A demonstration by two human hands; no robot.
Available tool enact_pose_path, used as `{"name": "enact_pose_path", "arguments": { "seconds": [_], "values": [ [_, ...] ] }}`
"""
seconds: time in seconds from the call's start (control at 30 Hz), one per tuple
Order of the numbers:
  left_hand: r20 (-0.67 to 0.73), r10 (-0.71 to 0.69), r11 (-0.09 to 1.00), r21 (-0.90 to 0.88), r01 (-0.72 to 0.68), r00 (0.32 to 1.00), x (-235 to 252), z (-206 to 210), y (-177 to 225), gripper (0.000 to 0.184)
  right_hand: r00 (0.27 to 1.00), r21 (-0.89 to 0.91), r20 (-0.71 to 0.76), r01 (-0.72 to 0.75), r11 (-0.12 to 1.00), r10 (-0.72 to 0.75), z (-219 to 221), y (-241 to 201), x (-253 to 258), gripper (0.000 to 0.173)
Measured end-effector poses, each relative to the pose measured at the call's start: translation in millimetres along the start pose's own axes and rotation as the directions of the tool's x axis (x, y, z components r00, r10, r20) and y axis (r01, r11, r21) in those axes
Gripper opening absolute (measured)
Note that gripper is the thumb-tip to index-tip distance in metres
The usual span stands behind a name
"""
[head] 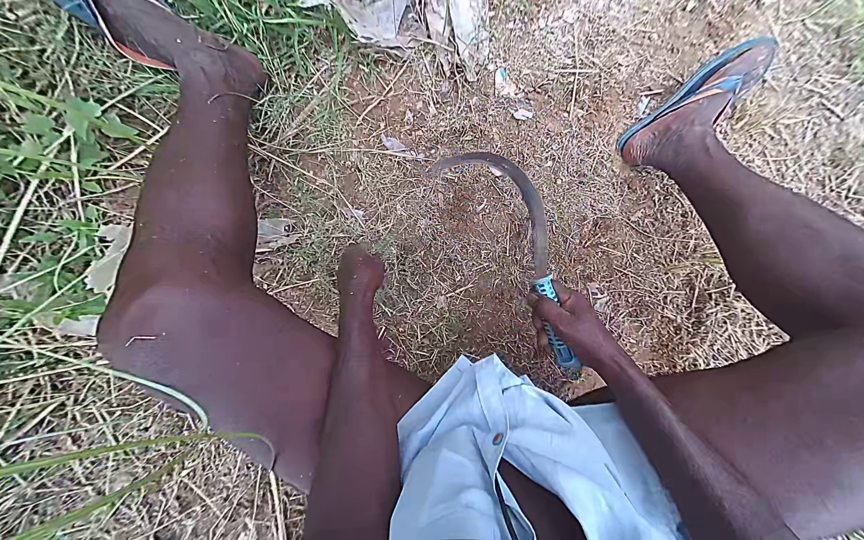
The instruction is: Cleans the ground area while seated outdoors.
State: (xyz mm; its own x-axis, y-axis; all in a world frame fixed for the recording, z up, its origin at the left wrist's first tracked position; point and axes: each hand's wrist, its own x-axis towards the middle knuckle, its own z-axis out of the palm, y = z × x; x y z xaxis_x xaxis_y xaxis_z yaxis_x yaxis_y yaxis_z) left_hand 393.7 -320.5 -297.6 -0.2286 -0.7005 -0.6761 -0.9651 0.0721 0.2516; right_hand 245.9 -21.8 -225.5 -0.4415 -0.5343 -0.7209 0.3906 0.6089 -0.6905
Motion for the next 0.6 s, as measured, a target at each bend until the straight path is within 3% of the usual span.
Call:
{"name": "enact_pose_path", "arguments": {
  "seconds": [0.13, 0.33, 0.5, 0.6],
  "values": [
    [0.037, 0.008, 0.998, 0.054, -0.010, 0.999, 5, 14, 0, 0.054, 0.997, 0.063, -0.073, -0.027, 0.998, 0.031, 1, 0, 5, 0.018],
    [0.006, -0.070, 0.997, 0.020, 0.070, 0.997, 4, 26, 12, 0.089, 1.000, -0.096, 0.023, 0.006, 0.995, -0.004, 13, 7, 12, 0.023],
    [-0.076, -0.081, 0.994, 0.071, 0.087, 0.994, -5, 46, 26, 0.085, 0.998, -0.145, 0.058, 0.006, 0.989, 0.002, 19, 4, 21, 0.025],
    [-0.138, -0.098, 0.991, 0.076, 0.110, 0.986, -9, 61, 29, 0.072, 0.998, -0.133, 0.062, 0.008, 0.991, 0.000, 21, 3, 23, 0.026]
  ]
}}
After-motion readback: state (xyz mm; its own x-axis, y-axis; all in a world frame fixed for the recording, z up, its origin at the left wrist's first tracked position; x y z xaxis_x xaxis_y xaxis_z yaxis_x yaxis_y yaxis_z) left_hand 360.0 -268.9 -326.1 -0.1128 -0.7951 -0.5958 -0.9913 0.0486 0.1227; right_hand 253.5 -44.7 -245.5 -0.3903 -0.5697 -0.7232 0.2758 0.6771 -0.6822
